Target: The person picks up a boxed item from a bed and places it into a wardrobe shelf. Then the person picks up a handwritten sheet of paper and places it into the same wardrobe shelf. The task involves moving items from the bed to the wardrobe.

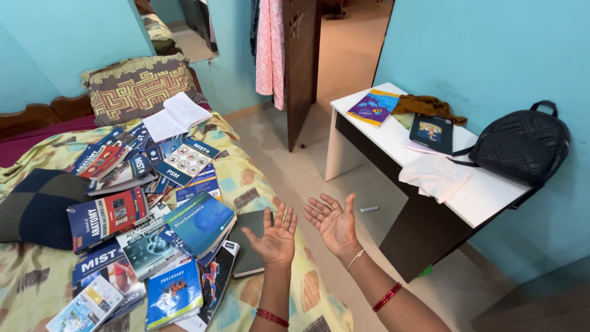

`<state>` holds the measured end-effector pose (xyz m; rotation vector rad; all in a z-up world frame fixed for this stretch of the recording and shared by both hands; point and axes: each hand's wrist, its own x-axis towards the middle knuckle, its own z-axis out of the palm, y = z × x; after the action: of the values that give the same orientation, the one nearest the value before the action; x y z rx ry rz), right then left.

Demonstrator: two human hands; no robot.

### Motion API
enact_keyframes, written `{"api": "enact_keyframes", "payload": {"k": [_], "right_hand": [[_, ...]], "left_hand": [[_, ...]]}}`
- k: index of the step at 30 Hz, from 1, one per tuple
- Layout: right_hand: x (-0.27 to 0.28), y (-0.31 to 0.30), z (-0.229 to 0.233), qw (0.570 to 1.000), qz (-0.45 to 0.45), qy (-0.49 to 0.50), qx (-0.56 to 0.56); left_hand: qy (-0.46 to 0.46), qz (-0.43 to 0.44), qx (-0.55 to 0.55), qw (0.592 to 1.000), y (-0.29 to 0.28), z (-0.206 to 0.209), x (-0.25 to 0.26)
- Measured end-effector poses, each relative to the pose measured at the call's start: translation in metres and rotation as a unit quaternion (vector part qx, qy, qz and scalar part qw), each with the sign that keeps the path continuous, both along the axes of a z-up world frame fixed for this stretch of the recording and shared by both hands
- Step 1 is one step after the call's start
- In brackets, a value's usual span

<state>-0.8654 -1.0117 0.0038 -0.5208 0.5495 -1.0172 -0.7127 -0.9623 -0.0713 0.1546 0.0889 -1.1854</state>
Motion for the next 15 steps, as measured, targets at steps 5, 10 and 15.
{"api": "enact_keyframes", "payload": {"k": [5,10,15], "right_hand": [[0.002,-0.024,-0.002,1.000,-0.006,0.009,0.008],[0.010,-0.052,-0.010,1.000,0.015,0.001,0.016],[0.017,-0.084,-0.024,0.998,0.056,-0.003,0.022]], "left_hand": [[-0.023,-0.001,-0.006,1.000,-0.018,0.001,0.004],[-0.021,0.013,0.026,0.999,-0.034,0.005,0.006],[-0.024,0.045,0.009,0.999,-0.054,0.001,0.003]]}}
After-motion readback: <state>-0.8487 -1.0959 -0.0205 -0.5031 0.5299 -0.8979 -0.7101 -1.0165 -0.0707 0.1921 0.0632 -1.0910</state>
